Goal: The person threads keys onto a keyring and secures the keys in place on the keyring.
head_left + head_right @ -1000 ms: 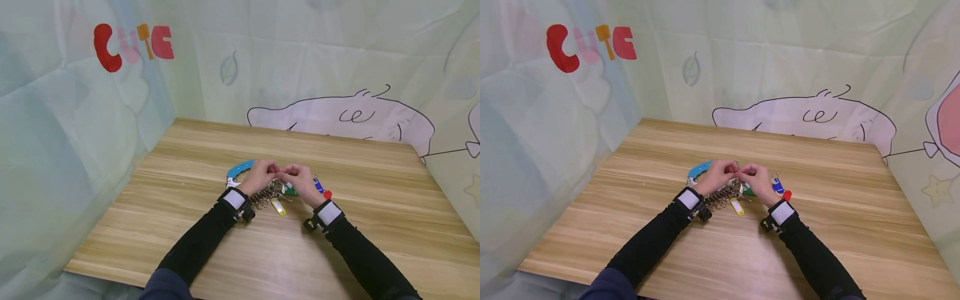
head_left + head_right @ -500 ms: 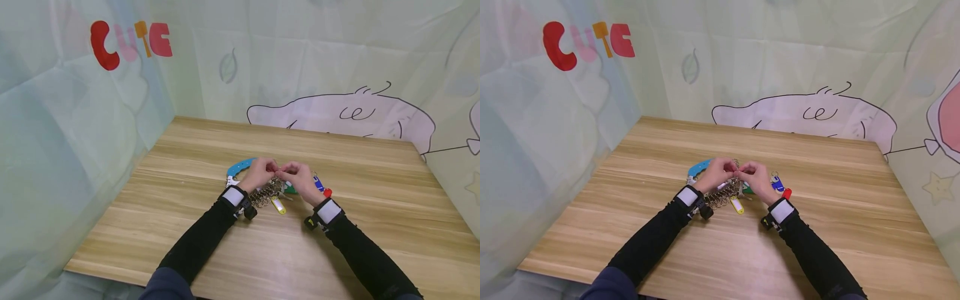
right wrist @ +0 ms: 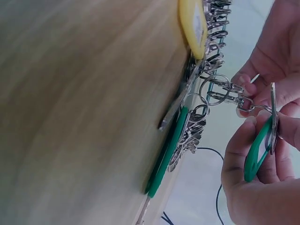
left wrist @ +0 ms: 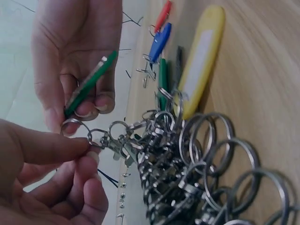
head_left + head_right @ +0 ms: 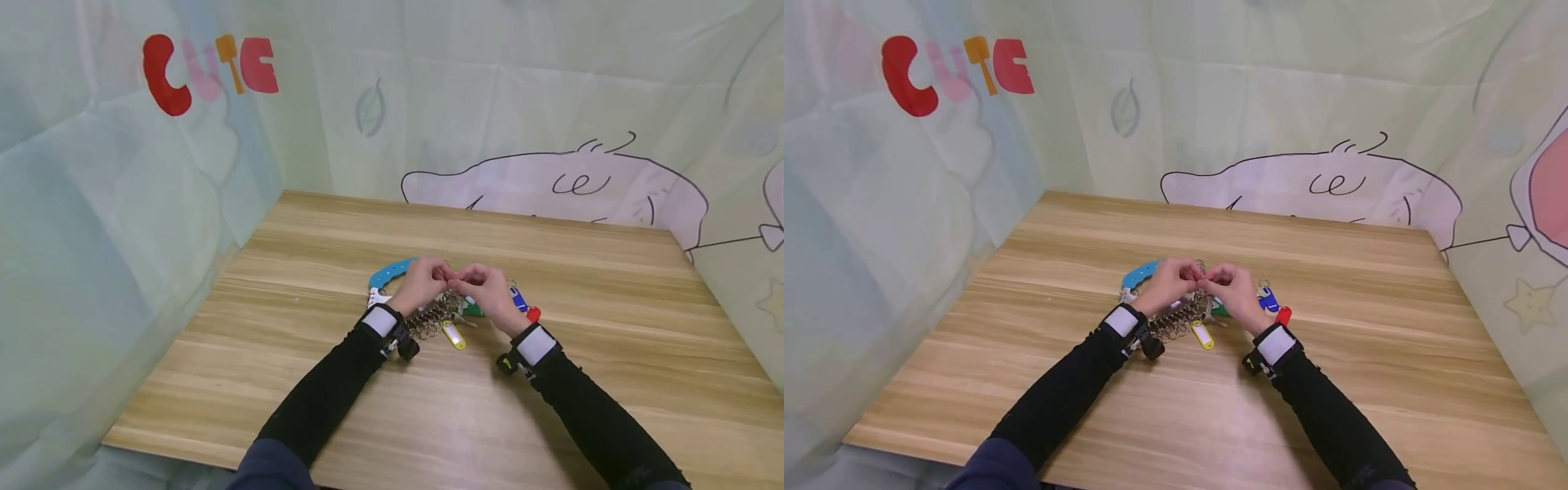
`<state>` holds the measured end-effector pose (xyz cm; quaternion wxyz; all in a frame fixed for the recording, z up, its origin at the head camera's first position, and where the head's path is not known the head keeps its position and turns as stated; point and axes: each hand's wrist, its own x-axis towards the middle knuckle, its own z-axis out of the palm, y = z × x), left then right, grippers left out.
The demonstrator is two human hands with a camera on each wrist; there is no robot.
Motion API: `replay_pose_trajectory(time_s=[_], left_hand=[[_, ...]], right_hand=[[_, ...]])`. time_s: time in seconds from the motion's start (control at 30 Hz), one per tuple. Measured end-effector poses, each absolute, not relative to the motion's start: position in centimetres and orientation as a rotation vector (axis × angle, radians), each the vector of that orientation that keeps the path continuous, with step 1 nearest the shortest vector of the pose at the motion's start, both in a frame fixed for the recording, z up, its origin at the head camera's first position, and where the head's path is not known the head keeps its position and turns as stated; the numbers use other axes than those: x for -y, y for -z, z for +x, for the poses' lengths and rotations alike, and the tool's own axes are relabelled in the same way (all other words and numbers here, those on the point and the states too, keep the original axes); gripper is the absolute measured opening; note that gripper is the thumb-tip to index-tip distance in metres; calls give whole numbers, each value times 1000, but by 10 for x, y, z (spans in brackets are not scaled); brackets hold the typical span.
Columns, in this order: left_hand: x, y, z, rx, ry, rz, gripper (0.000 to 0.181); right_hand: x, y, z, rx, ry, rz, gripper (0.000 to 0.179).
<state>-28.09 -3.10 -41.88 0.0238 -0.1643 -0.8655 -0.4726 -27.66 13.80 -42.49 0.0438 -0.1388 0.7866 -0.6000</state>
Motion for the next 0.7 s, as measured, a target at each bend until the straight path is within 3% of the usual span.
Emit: replay_pose_trajectory(time_s=[0.17, 0.43, 0.7], left_hand=[[30, 414, -281, 2712, 1451, -468, 16], [29, 416, -279, 2713, 1315, -640, 13], [29, 420, -280, 2658, 1355, -568, 9]], right_hand=[[-137, 424, -279, -2430, 1817, -471, 13], [-139, 423, -279, -2408, 1777, -334, 20], [-138, 423, -278, -2401, 1805, -350, 22]])
